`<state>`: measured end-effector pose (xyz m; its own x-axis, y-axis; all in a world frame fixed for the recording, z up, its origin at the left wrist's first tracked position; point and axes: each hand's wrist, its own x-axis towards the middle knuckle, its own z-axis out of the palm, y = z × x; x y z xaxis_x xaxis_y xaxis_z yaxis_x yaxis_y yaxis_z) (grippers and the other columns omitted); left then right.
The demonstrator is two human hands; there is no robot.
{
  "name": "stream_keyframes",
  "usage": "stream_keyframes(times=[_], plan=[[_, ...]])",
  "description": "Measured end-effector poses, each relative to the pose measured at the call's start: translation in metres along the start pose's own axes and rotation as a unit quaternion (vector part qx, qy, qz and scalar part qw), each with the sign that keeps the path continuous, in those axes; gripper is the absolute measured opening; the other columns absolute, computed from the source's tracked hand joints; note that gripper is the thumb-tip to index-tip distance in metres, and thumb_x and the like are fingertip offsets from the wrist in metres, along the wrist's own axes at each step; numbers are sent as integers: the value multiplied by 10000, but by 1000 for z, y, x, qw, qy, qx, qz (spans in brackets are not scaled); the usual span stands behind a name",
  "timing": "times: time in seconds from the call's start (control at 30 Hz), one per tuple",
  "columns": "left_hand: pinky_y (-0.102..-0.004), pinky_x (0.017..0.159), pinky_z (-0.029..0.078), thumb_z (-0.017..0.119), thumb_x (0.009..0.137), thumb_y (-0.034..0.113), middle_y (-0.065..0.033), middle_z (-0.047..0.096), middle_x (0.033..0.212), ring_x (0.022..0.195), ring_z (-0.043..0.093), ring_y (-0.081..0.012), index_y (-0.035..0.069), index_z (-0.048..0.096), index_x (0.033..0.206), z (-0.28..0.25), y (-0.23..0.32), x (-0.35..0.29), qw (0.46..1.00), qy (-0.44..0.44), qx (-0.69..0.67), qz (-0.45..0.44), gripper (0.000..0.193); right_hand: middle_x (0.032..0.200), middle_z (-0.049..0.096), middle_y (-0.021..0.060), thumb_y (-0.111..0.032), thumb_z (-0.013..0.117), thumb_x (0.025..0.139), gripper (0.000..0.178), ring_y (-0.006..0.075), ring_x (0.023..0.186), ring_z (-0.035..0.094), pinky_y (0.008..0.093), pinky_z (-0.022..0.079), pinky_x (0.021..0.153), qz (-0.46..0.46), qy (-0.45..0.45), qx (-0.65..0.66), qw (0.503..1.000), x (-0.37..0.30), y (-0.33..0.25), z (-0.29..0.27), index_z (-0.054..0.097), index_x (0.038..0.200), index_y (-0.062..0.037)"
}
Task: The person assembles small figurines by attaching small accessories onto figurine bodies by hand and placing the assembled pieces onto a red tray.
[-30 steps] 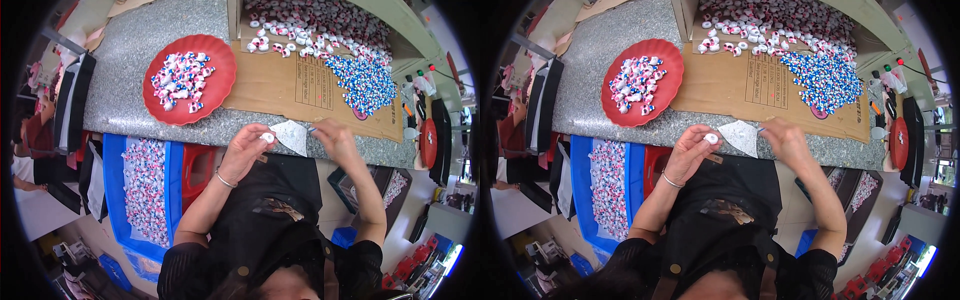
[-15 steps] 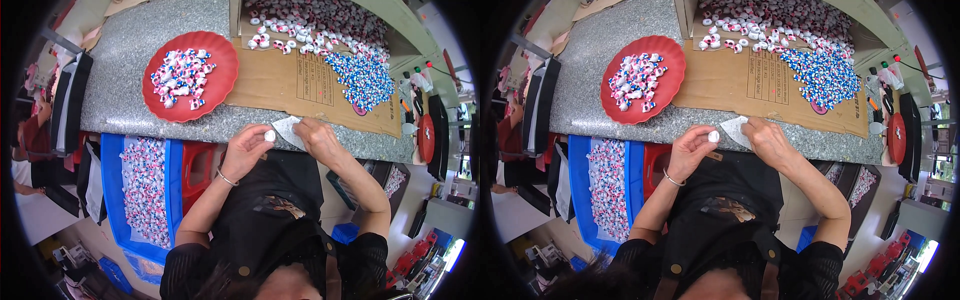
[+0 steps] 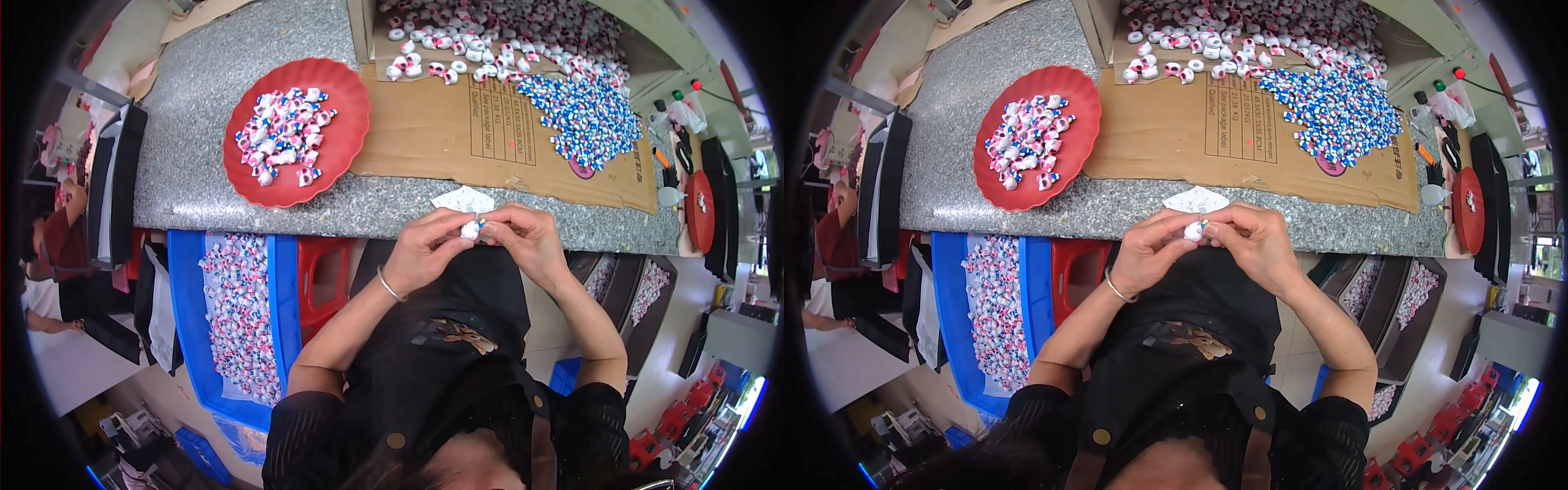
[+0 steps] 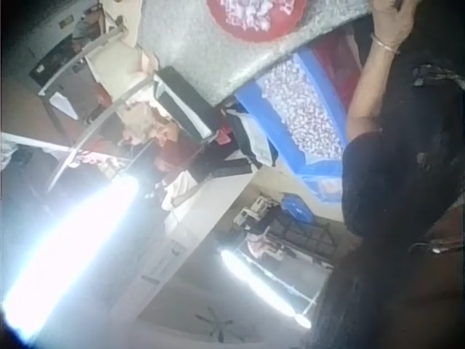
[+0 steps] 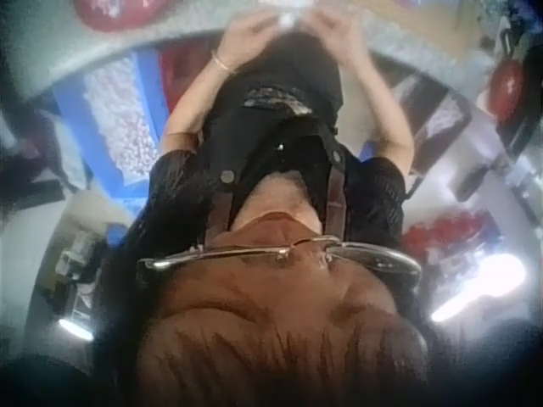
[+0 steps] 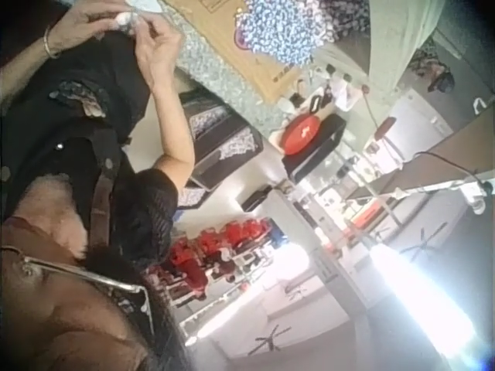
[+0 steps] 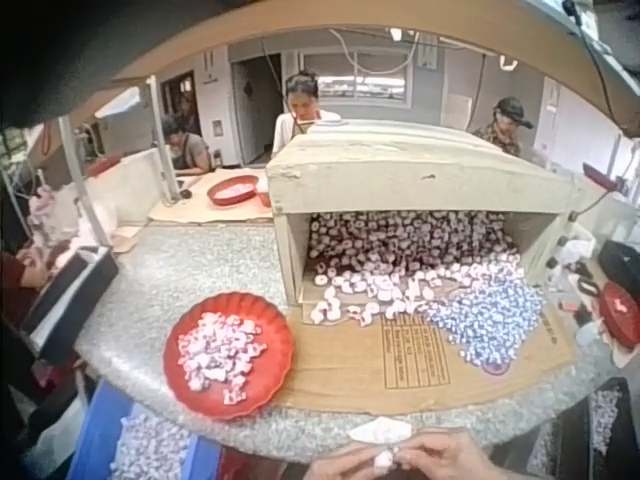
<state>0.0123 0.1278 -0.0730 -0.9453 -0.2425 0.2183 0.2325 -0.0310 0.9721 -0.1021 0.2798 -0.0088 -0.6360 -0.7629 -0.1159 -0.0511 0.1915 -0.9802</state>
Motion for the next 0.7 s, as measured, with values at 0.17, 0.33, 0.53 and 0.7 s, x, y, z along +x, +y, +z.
stream_keyframes(times=[0.17, 0.33, 0.53, 0.7], plan=[[-227, 688, 507, 501, 974, 122, -72, 643, 858, 715, 616, -102, -22, 614, 1176, -6, 30, 13, 981, -105, -60, -153, 273, 696, 627, 75, -12, 651, 832, 83, 161, 625, 626, 266, 481, 557, -142, 0, -137, 980, -5, -11, 0, 697, 901, -19], [-231, 695, 501, 455, 993, 115, -46, 636, 902, 754, 605, -93, 1, 600, 1213, -2, 22, 7, 969, -70, -153, -179, 288, 760, 637, 82, -63, 634, 858, 122, 211, 686, 649, 308, 510, 608, -172, 1, -184, 968, -3, -8, 3, 677, 965, -23], [-344, 780, 496, 594, 864, 13, -142, 634, 945, 887, 634, -252, -13, 618, 1057, -77, 55, 32, 918, 159, 360, 53, 197, 932, 652, 146, -45, 622, 836, 145, 322, 866, 627, 397, 502, 782, -246, 142, -377, 882, 50, 32, -65, 670, 966, -2], [-466, 1028, 345, 611, 806, -3, -230, 477, 1264, 1197, 451, -395, 20, 529, 1261, -111, 73, 56, 754, 260, 589, 130, 463, 855, 624, 169, -3, 629, 776, 146, 349, 796, 619, 418, 507, 705, -220, 174, -490, 825, 99, 46, -131, 666, 917, 1]])
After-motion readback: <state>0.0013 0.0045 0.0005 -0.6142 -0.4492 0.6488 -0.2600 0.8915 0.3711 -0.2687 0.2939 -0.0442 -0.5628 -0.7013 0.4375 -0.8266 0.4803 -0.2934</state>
